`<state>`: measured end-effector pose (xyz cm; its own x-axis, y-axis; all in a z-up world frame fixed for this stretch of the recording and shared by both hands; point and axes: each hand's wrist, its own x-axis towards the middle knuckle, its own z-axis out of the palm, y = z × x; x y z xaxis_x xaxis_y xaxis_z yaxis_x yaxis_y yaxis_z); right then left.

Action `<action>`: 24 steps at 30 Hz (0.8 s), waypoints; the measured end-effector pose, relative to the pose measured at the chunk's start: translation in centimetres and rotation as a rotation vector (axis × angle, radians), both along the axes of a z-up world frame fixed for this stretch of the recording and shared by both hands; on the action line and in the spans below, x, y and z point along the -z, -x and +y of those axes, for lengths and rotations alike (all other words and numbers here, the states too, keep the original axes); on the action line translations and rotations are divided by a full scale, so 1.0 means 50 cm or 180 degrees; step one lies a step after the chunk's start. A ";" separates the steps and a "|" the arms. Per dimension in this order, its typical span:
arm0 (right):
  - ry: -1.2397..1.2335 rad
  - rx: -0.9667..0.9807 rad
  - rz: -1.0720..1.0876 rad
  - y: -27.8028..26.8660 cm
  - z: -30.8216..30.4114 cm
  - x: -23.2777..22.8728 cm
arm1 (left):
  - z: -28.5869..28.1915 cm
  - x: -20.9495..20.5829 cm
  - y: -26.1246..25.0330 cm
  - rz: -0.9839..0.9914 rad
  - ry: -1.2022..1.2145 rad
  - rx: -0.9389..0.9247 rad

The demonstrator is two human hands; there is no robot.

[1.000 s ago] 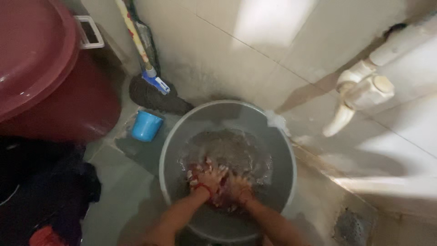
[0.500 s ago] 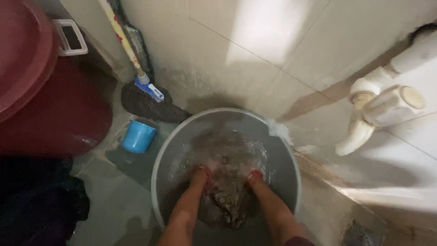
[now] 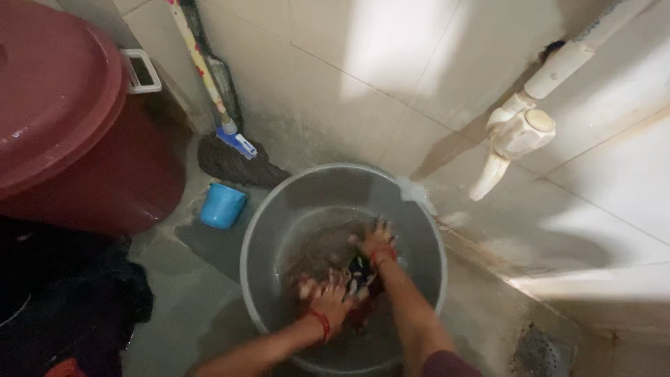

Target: The person is washing clothes by hand in a basin filled with soapy water. They scrub and rinse the clothes, then wring them out and place them aside.

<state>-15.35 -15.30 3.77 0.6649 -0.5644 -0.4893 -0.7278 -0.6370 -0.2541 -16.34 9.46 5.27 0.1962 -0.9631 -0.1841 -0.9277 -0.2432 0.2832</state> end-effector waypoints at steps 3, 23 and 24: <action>-0.0199 -0.0666 0.0762 0.001 0.066 0.008 | 0.056 -0.007 0.011 0.0123 0.0357 0.0113; -0.0439 -0.0542 -0.0127 0.224 0.164 -0.101 | -0.108 -0.032 -0.153 0.1967 -0.1580 -0.1059; -0.0359 -0.0481 0.0294 0.221 0.149 -0.096 | -0.104 -0.050 -0.131 0.2335 -0.1658 -0.0932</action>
<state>-26.38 -7.87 8.55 0.6872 -0.3998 -0.6066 -0.6495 -0.7121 -0.2665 -9.81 4.27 7.77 0.0816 -0.6558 -0.7505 -0.4432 -0.6984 0.5620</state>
